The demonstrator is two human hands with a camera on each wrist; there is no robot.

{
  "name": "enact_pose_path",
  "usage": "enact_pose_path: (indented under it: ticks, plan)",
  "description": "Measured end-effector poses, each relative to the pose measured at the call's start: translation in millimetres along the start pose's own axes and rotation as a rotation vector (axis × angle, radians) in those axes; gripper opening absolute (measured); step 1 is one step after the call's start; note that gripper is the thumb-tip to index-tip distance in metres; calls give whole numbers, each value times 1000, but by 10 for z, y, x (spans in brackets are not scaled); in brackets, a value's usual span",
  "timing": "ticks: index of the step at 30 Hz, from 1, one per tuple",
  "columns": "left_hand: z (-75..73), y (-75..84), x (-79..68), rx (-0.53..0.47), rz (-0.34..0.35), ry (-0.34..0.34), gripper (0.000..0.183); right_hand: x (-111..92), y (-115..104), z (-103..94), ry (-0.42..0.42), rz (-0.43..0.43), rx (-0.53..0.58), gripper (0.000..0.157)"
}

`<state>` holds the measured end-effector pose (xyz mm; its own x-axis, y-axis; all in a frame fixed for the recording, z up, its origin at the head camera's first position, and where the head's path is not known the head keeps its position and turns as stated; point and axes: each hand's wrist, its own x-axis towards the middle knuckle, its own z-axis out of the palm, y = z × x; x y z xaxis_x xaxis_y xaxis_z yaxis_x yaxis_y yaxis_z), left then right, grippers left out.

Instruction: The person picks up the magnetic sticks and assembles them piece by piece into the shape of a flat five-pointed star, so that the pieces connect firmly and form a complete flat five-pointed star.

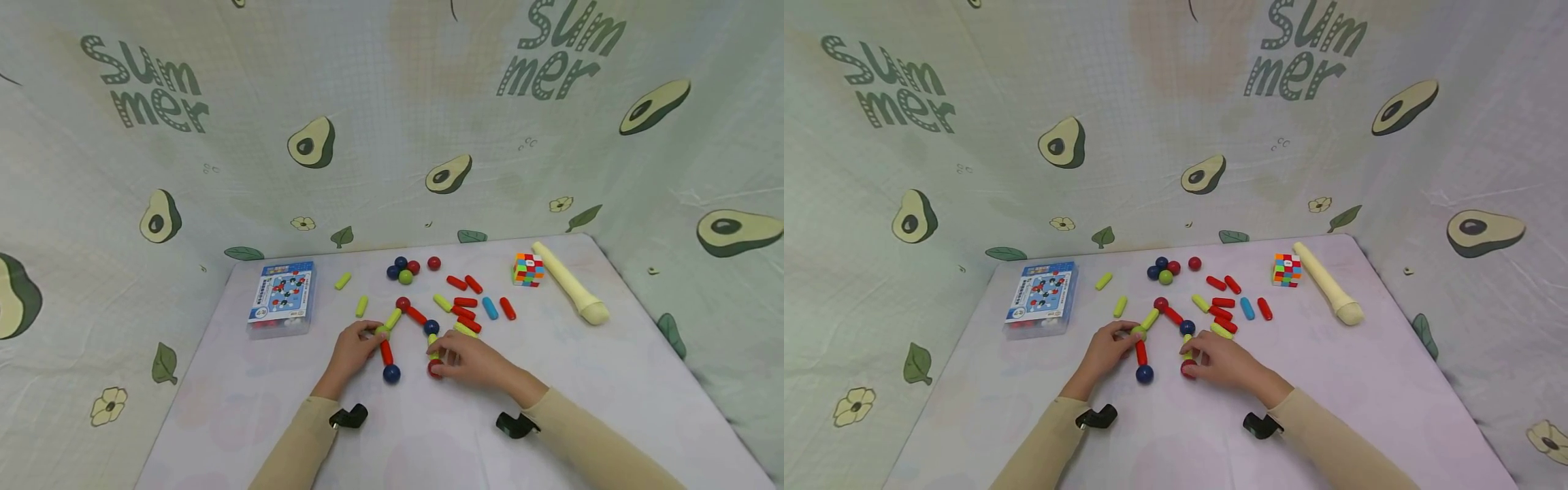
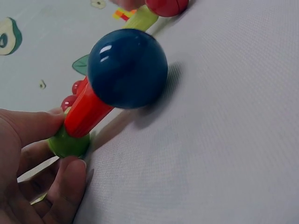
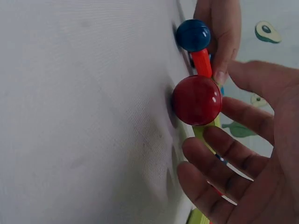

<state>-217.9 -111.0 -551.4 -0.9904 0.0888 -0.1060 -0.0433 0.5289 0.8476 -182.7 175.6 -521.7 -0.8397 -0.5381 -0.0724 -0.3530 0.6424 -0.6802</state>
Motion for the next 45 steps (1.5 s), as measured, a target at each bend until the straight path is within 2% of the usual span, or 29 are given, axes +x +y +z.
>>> enact_pose_path:
  ticks: [4, 8, 12, 20, 23, 27, 30, 32, 36, 40, 45]
  plan:
    - [-8, 9, 7, 26, 15, 5, 31, -59, -13, 46, -40, -34, -61, 33]
    - [-12, 28, 18, 49, 17, 16, 30, -65, -22, 76, 2, -28, -99, 31]
    - [-5, 39, 42, 74, 12, 30, 31, -39, -7, 84, 51, 24, -109, 33]
    - [2, 35, 51, 107, 33, 67, 38, -40, 45, 46, 73, 36, -80, 35]
    - [-1, 17, 5, 105, 29, 73, 46, -50, 63, -7, 133, 47, -56, 34]
    - [-11, 4, -122, 127, 36, 70, 54, -36, 144, -75, 273, 104, -129, 31]
    - [-21, -1, -246, 154, 74, 49, 57, -32, 230, -108, 333, 155, -207, 32]
    - [-24, -9, -324, 173, 116, 19, 60, -35, 274, -123, 335, 182, -236, 34]
    - [-17, -7, -445, 235, 197, -84, 60, -46, 323, -136, 314, 216, -262, 35]
    - [2, 20, -531, 330, 215, -148, 46, -46, 338, -132, 311, 233, -290, 34]
    - [7, 24, -577, 361, 225, -150, 36, -49, 345, -123, 324, 235, -296, 30]
